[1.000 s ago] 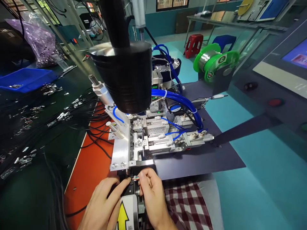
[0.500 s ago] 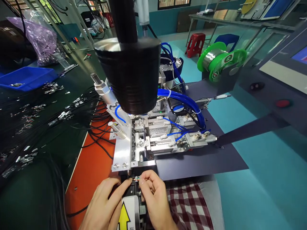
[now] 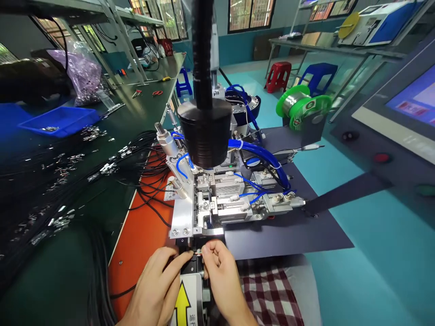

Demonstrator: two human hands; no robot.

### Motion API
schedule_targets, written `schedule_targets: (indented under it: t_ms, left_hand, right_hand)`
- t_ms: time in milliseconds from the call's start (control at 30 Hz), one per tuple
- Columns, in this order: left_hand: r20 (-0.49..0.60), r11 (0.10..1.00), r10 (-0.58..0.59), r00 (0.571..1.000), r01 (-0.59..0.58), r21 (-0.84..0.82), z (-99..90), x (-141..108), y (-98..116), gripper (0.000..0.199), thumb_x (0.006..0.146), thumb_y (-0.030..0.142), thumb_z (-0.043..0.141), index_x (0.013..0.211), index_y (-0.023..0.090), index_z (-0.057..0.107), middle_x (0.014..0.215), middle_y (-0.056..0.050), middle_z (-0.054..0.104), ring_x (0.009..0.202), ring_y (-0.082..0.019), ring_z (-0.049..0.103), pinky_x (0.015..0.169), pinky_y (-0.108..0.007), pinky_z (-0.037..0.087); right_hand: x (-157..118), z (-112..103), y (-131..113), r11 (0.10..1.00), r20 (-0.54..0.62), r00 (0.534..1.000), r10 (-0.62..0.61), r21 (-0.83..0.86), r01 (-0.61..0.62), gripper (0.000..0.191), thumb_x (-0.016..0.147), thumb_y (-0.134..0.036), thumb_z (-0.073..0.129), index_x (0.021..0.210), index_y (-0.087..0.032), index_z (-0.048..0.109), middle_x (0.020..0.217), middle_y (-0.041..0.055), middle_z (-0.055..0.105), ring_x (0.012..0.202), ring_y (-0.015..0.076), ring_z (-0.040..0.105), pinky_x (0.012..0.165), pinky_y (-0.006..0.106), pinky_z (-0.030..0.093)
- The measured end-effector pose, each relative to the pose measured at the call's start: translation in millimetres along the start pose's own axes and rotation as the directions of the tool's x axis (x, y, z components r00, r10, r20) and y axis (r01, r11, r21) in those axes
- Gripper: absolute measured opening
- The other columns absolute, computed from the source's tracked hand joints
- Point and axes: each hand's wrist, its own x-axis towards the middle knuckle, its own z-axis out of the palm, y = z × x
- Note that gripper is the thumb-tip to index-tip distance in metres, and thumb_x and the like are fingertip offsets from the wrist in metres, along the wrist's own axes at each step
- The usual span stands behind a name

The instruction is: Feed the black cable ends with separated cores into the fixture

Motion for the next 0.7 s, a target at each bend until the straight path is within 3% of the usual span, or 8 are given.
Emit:
schedule_targets:
  t_ms: [333, 433, 533, 633, 700]
  left_hand:
    - [0.088, 0.997, 0.021, 0.996, -0.028, 0.072, -11.2, 8, 6, 0.04, 0.08, 0.005, 0.037, 0.112, 0.016, 0.057, 0.096, -0.011, 0.057, 0.083, -0.024, 0.055, 0.07, -0.039, 0.051]
    - [0.082, 1.0, -0.009, 0.997, 0.008, 0.013, -11.6, 4, 7, 0.039, 0.082, 0.007, 0.035, 0.112, 0.019, 0.057, 0.096, -0.01, 0.057, 0.085, -0.023, 0.057, 0.072, -0.038, 0.052]
    - [-0.025, 0.994, -0.112, 0.993, 0.113, 0.007, -7.8, -17, 1, 0.04, 0.087, 0.011, 0.032, 0.122, 0.02, 0.05, 0.106, -0.01, 0.056, 0.095, -0.022, 0.057, 0.079, -0.036, 0.052]
    - [-0.147, 0.955, -0.221, 0.964, 0.245, 0.169, -6.9, -51, -8, 0.044, 0.089, 0.015, 0.034, 0.133, 0.02, 0.04, 0.116, -0.013, 0.054, 0.1, -0.024, 0.057, 0.078, -0.037, 0.053]
    - [-0.168, 0.911, -0.23, 0.959, 0.273, 0.308, -10.8, -71, -13, 0.048, 0.088, 0.018, 0.038, 0.137, 0.021, 0.037, 0.12, -0.013, 0.055, 0.098, -0.026, 0.059, 0.075, -0.038, 0.053]
  right_hand:
    - [-2, 7, -2, 0.998, -0.006, 0.999, -0.036, 0.049, 0.036, 0.039, 0.077, -0.056, 0.059, 0.069, -0.019, 0.049, 0.052, -0.0078, 0.039, 0.048, 0.0109, 0.033, 0.048, 0.023, 0.028]
    - [-1, 6, -1, 0.998, 0.023, 0.998, -0.05, 0.049, 0.049, 0.039, 0.077, -0.057, 0.058, 0.068, -0.02, 0.048, 0.051, -0.0083, 0.038, 0.046, 0.0105, 0.033, 0.047, 0.023, 0.028]
    - [1, 4, 1, 0.997, 0.034, 0.996, -0.079, 0.028, 0.078, 0.039, 0.076, -0.056, 0.059, 0.068, -0.019, 0.049, 0.05, -0.0082, 0.039, 0.046, 0.0106, 0.034, 0.049, 0.024, 0.029]
    - [1, 1, 2, 0.995, 0.027, 0.995, -0.097, 0.011, 0.096, 0.039, 0.076, -0.055, 0.06, 0.068, -0.018, 0.051, 0.051, -0.0078, 0.041, 0.047, 0.0109, 0.035, 0.05, 0.024, 0.029]
    - [-1, 0, 2, 0.996, 0.027, 0.995, -0.092, 0.003, 0.092, 0.038, 0.077, -0.054, 0.06, 0.067, -0.018, 0.053, 0.051, -0.0074, 0.042, 0.047, 0.0113, 0.036, 0.051, 0.024, 0.03]
